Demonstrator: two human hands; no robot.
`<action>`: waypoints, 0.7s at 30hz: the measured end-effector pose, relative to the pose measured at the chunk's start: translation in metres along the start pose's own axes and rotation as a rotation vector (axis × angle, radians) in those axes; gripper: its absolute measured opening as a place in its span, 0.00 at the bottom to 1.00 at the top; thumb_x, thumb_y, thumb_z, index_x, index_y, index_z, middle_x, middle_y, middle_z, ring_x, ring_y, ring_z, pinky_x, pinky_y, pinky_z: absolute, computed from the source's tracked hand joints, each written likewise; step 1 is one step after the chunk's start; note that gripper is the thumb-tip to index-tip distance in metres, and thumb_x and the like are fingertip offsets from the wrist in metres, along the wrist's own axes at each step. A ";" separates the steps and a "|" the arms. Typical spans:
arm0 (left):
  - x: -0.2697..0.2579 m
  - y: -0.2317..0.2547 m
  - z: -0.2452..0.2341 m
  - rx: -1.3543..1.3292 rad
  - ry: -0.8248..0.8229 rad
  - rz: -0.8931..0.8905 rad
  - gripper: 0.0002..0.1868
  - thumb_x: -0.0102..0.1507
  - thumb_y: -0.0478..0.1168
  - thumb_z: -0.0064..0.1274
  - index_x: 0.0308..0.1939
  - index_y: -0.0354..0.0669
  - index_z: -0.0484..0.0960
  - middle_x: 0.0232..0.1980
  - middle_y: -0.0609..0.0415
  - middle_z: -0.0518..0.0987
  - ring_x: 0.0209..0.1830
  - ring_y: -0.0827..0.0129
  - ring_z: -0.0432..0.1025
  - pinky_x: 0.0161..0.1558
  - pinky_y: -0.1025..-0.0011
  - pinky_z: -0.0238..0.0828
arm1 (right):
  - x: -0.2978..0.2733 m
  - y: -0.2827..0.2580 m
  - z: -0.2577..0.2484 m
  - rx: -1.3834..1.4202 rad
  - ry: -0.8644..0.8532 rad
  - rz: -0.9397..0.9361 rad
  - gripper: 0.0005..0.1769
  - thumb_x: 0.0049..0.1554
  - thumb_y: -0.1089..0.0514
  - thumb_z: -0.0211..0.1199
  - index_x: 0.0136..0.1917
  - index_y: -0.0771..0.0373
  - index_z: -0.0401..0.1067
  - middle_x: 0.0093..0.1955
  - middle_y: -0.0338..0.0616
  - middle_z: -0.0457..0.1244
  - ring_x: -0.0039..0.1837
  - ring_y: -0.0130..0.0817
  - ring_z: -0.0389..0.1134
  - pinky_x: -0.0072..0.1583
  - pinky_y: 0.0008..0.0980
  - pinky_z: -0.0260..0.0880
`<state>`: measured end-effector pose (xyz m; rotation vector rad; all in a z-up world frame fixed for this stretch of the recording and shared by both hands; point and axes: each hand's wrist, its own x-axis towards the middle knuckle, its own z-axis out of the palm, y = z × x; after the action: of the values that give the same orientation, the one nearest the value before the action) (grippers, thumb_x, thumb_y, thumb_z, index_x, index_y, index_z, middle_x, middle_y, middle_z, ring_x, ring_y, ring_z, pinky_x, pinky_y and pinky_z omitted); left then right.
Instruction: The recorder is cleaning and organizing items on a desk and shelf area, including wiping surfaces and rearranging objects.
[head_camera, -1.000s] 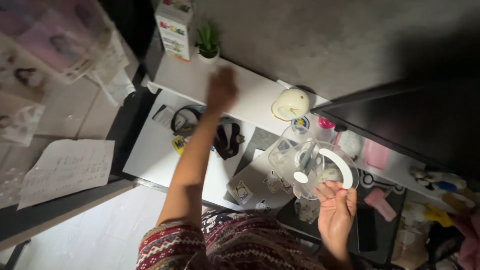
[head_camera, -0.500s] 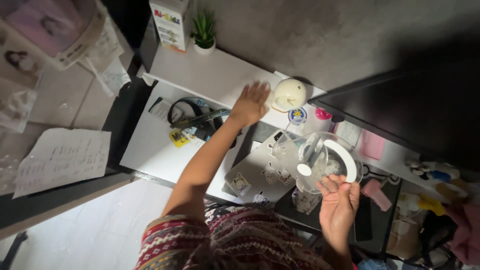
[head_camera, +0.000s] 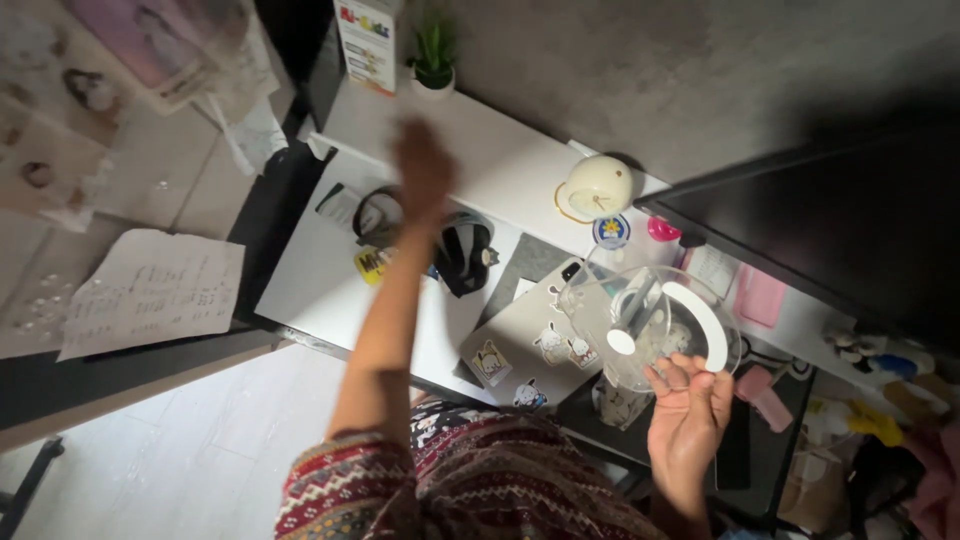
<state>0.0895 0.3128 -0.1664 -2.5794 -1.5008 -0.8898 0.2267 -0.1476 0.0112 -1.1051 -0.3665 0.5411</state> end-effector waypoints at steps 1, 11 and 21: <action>-0.018 0.032 0.008 -0.108 0.033 0.082 0.35 0.67 0.46 0.44 0.74 0.25 0.60 0.77 0.31 0.60 0.79 0.37 0.53 0.77 0.42 0.41 | -0.002 0.001 0.000 0.001 0.004 -0.005 0.12 0.72 0.52 0.55 0.64 0.60 0.66 0.60 0.50 0.68 0.60 0.46 0.72 0.65 0.55 0.71; -0.015 -0.023 -0.059 -0.507 -0.495 0.285 0.37 0.66 0.56 0.48 0.73 0.40 0.61 0.78 0.42 0.59 0.80 0.51 0.50 0.79 0.53 0.40 | 0.006 0.004 0.004 -0.012 -0.009 -0.011 0.12 0.73 0.52 0.55 0.64 0.60 0.66 0.61 0.50 0.68 0.60 0.46 0.72 0.64 0.56 0.71; -0.011 0.063 0.006 -0.143 -0.129 0.029 0.44 0.67 0.57 0.50 0.76 0.25 0.60 0.78 0.32 0.58 0.80 0.43 0.50 0.77 0.46 0.40 | 0.004 0.004 0.000 -0.025 0.030 -0.015 0.13 0.73 0.51 0.55 0.64 0.60 0.66 0.60 0.48 0.68 0.60 0.44 0.72 0.65 0.56 0.71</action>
<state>0.1389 0.2719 -0.1611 -2.8032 -1.4759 -0.8747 0.2285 -0.1436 0.0075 -1.1326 -0.3563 0.5073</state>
